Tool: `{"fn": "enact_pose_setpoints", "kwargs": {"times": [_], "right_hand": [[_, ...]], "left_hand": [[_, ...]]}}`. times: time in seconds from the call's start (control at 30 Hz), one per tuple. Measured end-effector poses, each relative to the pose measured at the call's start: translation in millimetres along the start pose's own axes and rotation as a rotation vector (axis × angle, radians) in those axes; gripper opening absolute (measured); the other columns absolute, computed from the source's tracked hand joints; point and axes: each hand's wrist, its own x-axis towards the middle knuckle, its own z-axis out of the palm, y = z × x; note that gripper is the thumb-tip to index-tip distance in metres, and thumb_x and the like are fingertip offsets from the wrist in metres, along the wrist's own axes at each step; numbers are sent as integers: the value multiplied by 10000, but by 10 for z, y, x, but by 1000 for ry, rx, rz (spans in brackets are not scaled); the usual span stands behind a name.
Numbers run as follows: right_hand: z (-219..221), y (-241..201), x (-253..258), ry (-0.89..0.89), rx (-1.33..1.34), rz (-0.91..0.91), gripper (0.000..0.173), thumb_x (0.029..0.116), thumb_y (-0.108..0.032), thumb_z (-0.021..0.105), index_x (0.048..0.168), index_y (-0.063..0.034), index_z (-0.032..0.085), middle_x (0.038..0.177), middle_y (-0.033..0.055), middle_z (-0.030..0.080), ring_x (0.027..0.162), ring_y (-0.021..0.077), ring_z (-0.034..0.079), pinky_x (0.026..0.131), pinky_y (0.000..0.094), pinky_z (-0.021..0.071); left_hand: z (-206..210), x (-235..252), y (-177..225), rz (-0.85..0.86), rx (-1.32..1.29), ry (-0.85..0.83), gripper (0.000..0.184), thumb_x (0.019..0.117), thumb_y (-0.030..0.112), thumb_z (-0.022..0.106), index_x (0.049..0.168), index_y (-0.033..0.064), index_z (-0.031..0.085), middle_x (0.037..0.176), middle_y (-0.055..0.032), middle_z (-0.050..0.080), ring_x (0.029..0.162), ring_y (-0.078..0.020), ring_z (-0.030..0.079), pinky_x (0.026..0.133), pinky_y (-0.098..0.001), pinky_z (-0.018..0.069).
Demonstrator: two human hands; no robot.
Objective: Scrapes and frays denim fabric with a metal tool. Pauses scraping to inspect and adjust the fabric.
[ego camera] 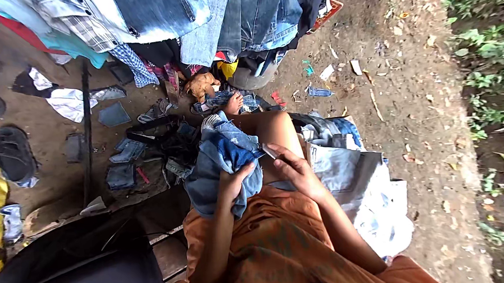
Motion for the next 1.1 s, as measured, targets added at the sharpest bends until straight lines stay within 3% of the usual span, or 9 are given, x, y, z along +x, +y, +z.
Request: {"fn": "enact_pose_setpoints", "kwargs": {"times": [0.07,0.1,0.2,0.27,0.33,0.4,0.5,0.83,1.1], "right_hand": [[49,-61,-13,-89,-51,30,496,1038,-253,511,1492,-55,501,928,36,655,735,27,560,709,235,497],[75,-71,-12,-126,-83,46,514,1041,-281,505,1512,-75,482,935,56,665,736,63,575,710,279,511],[171,10,13,-137,-185,63,482,1056,-317,471,1492,-122,534,1141,117,719,922,194,685,826,447,554],[200,78,38,-65,-239,50,439,1063,-306,457,1431,-119,607,1303,116,688,1110,246,691,935,505,542],[177,142,63,39,-218,66,423,1057,-271,468,1393,-72,632,1333,132,670,1189,239,660,1004,475,516],[92,167,91,104,-126,96,417,1058,-230,476,1390,-18,612,1362,146,646,1226,165,629,1050,363,487],[-7,163,109,88,-6,99,424,1059,-206,461,1412,0,575,1382,118,627,1152,39,620,984,221,485],[16,46,128,13,-3,-62,407,1035,-175,516,1385,19,593,1355,116,647,1173,46,628,1017,219,495],[-63,19,-14,41,-14,-84,415,1033,-204,530,1380,11,599,1314,101,666,1071,17,646,953,198,515]], "left_hand": [[4,11,-35,23,-15,12,412,823,-75,752,1191,-87,568,1003,-70,721,948,-51,694,902,-236,574],[2,9,-40,27,-23,17,427,813,-84,755,1195,-87,565,1006,-71,720,951,-55,693,901,-237,575],[-7,14,-57,39,-37,25,453,796,-90,762,1202,-91,560,1010,-78,721,952,-63,696,901,-243,578],[-7,21,-50,35,-29,27,449,802,-88,755,1205,-90,557,1012,-77,717,952,-56,693,899,-237,575],[-7,14,-32,17,-23,33,446,810,-91,746,1212,-88,552,1011,-77,715,950,-52,691,895,-231,574],[-12,27,-18,9,-20,32,456,815,-86,744,1226,-87,545,1019,-78,713,955,-50,690,897,-225,571],[-25,50,-7,-3,-23,22,458,826,-84,735,1240,-86,538,1025,-77,713,950,-45,690,893,-217,571],[29,82,-23,-25,-24,-5,422,831,-65,747,1211,-85,567,1025,-85,714,958,-49,687,900,-223,566],[-32,38,-35,25,-34,19,468,829,-89,731,1255,-94,537,1061,-97,705,982,-56,683,912,-227,565]]}}
